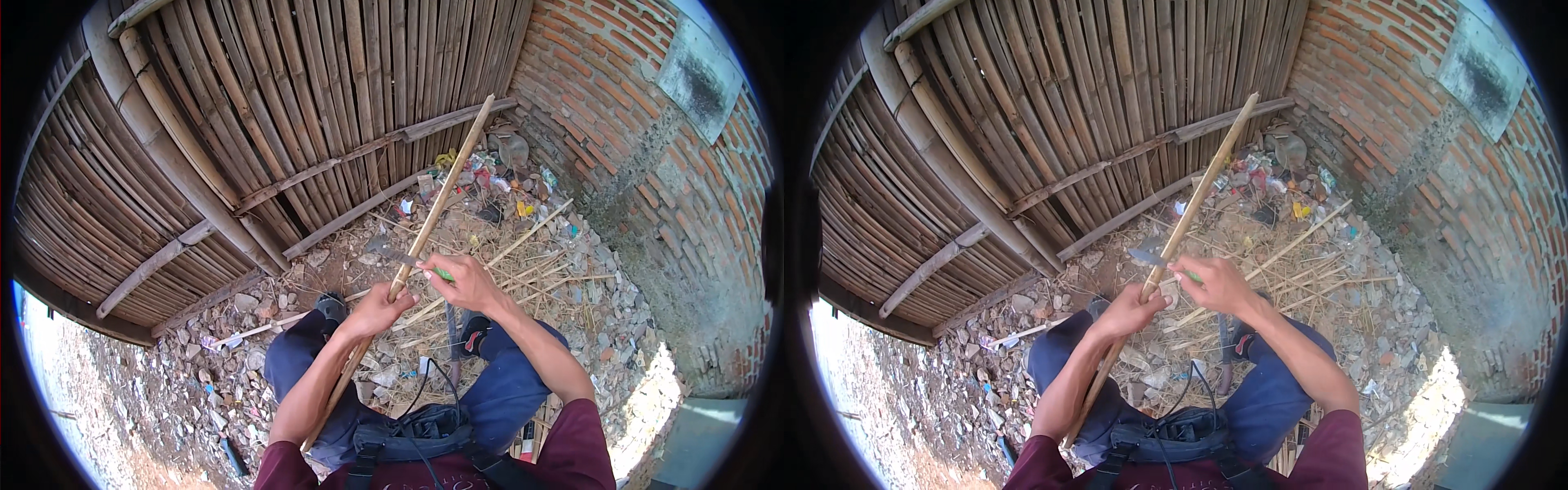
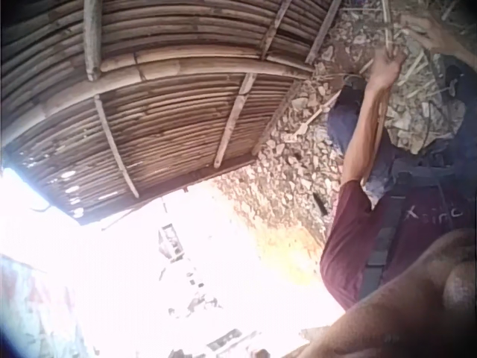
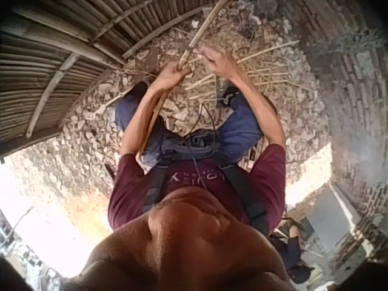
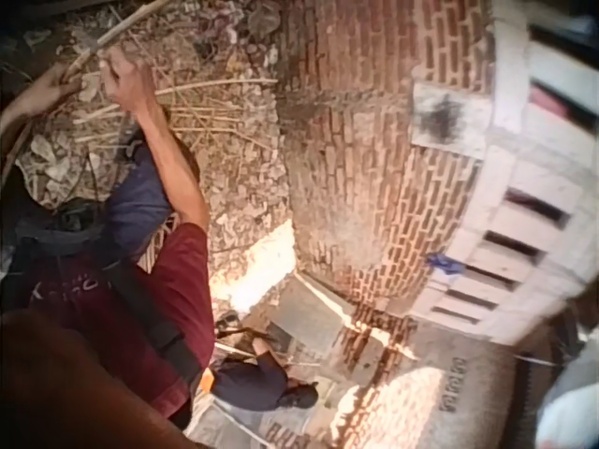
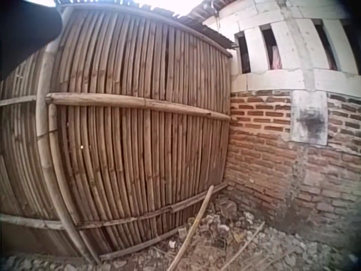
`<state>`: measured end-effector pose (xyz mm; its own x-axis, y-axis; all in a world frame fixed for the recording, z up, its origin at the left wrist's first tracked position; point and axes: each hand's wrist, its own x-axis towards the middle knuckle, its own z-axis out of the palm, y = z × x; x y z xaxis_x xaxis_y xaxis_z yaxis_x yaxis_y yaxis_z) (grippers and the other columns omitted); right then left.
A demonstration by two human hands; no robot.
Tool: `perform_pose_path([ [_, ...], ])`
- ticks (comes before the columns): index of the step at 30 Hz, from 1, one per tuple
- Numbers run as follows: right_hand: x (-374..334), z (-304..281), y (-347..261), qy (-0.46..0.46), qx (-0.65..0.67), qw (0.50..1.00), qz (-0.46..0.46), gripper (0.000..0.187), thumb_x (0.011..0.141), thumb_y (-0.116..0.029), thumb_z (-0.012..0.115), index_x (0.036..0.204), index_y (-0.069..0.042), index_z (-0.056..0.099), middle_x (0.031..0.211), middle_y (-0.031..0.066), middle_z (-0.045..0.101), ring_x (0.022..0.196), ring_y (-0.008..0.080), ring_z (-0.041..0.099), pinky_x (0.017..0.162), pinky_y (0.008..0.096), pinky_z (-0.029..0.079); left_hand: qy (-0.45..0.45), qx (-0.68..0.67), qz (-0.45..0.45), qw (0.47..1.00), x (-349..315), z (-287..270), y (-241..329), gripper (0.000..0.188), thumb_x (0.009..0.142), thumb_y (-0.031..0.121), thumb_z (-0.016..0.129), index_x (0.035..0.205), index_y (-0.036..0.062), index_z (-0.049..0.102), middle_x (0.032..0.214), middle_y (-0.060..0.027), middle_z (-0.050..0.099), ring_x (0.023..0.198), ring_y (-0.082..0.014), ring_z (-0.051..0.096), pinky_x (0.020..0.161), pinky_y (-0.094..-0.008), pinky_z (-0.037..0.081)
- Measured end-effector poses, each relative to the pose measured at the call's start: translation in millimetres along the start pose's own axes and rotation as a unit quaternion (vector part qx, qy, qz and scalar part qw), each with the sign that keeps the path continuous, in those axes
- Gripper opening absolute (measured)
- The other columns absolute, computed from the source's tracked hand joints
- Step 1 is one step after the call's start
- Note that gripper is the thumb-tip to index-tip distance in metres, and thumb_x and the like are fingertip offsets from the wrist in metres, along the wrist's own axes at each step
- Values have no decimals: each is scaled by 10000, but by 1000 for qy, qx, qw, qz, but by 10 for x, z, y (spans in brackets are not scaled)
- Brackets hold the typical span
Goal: The person whittles a long piece of bamboo with a knife.
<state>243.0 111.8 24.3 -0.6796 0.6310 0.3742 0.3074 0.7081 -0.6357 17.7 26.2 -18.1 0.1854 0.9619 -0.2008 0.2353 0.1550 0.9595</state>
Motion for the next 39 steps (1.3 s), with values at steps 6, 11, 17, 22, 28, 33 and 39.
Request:
perform_pose_path([
  [6, -42, 191, -11, -21, 23, 999, 9, 197, 1000, -136, 691, 1172, -59, 747, 970, 183, 782, 827, 390, 765, 701, 469, 587, 55, 55, 30, 997, -55, 8, -84, 399, 1016, 228, 752, 789, 74, 462, 673, -4, 425, 674, -126, 406, 597, -380, 394],
  [11, 8, 285, -109, -62, 43, 996, 39, 194, 1006, -146, 697, 1168, -54, 754, 959, 177, 787, 816, 373, 772, 697, 452, 591, 102, 111, 47, 987, -53, -4, -208, 265, 972, 155, 692, 827, 15, 519, 668, -157, 552, 622, -274, 527, 633, -452, 468],
  [17, 41, 328, 60, 9, 21, 999, -30, 151, 983, -46, 694, 1118, 11, 730, 828, 167, 737, 687, 294, 734, 626, 400, 537, 108, 137, 40, 984, -124, -4, -274, 216, 967, 148, 661, 863, -20, 573, 697, -234, 604, 634, -396, 625, 663, -490, 507],
  [22, 143, 65, 350, 55, 14, 996, 72, 142, 1004, -94, 677, 1108, -15, 733, 910, 186, 775, 772, 362, 768, 667, 431, 560, 85, 136, 18, 987, -241, 15, -329, 256, 969, 156, 687, 839, 13, 521, 676, -178, 549, 642, -318, 557, 646, -456, 482],
  [28, 243, -291, 866, 133, -44, 984, 111, 139, 1031, -118, 659, 1107, -14, 711, 909, 214, 774, 752, 344, 784, 652, 398, 546, 96, 158, 28, 982, -338, 35, -437, 268, 975, 170, 709, 841, 25, 527, 655, -172, 577, 612, -354, 594, 633, -468, 487],
  [33, 231, -303, 762, 141, -64, 981, 120, 149, 1040, -126, 650, 1124, -23, 717, 891, 209, 774, 692, 298, 765, 626, 392, 530, 128, 196, 34, 972, -357, 16, -318, 299, 1006, 222, 725, 895, -19, 588, 687, -236, 658, 692, -478, 703, 660, -534, 531],
  [39, 47, 290, 155, 33, -25, 998, -42, 173, 996, -111, 692, 1145, -44, 746, 897, 163, 759, 701, 342, 721, 617, 429, 534, 162, 219, 11, 962, -301, -31, -268, 353, 1066, 271, 666, 965, -54, 573, 710, -295, 673, 708, -520, 701, 680, -588, 534],
])
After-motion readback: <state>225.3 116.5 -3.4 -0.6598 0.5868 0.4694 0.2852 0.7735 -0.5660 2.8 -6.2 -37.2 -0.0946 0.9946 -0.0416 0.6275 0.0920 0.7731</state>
